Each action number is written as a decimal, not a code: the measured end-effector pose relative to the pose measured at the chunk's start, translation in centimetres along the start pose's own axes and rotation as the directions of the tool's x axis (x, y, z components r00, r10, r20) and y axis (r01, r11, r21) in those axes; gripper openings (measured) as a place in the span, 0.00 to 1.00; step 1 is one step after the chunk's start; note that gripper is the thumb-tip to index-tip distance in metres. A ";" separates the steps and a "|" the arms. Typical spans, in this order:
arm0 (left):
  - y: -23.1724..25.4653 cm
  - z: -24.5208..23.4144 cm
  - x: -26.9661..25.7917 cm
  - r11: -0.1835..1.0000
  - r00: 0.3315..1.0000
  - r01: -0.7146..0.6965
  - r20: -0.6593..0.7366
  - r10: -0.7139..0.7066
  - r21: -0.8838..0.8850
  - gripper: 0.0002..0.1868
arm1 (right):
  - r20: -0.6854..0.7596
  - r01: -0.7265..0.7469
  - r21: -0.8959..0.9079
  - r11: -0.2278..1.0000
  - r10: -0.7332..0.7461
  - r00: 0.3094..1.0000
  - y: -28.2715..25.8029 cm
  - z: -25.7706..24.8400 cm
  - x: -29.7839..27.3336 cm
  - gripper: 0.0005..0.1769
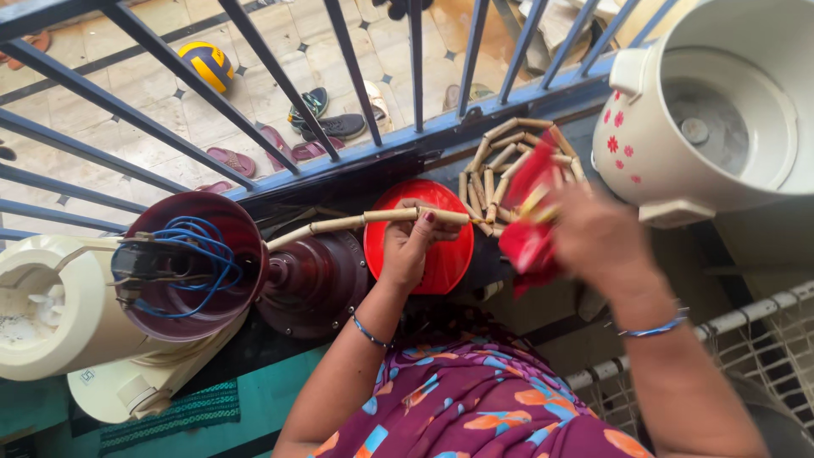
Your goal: The person cleans a set of bamboo-like frame components using a red cloth, wiping along the surfaces of each piece while holding them by hand.
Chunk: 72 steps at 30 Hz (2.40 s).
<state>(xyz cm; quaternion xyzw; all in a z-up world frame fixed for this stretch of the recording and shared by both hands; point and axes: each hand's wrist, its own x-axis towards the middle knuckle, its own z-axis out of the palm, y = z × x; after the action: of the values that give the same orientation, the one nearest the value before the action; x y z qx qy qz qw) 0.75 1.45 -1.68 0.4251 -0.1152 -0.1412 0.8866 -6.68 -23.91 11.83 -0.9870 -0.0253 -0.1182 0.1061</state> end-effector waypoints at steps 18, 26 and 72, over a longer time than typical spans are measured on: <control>-0.1 -0.1 -0.5 0.998 0.997 -0.057 0.047 0.057 -0.019 0.09 | 0.250 -0.243 -0.160 0.957 0.277 0.928 -0.4 3.6 -2.1 0.13; 0.3 0.1 -0.5 0.999 0.996 -0.048 0.070 0.047 0.004 0.10 | -0.311 0.109 0.136 0.985 -0.062 0.948 -4.1 -1.8 -1.9 0.34; -1.5 0.4 -1.8 0.977 0.988 -0.104 0.132 0.080 0.188 0.09 | 0.148 0.017 -0.012 1.000 -0.015 0.989 -2.7 7.6 1.4 0.10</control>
<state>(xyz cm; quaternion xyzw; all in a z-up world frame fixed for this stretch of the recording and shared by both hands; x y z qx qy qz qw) -1.26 0.90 -2.73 0.4944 -0.2025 -0.1138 0.8376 -3.76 -19.65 5.49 -0.9935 -0.0401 -0.0455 0.0965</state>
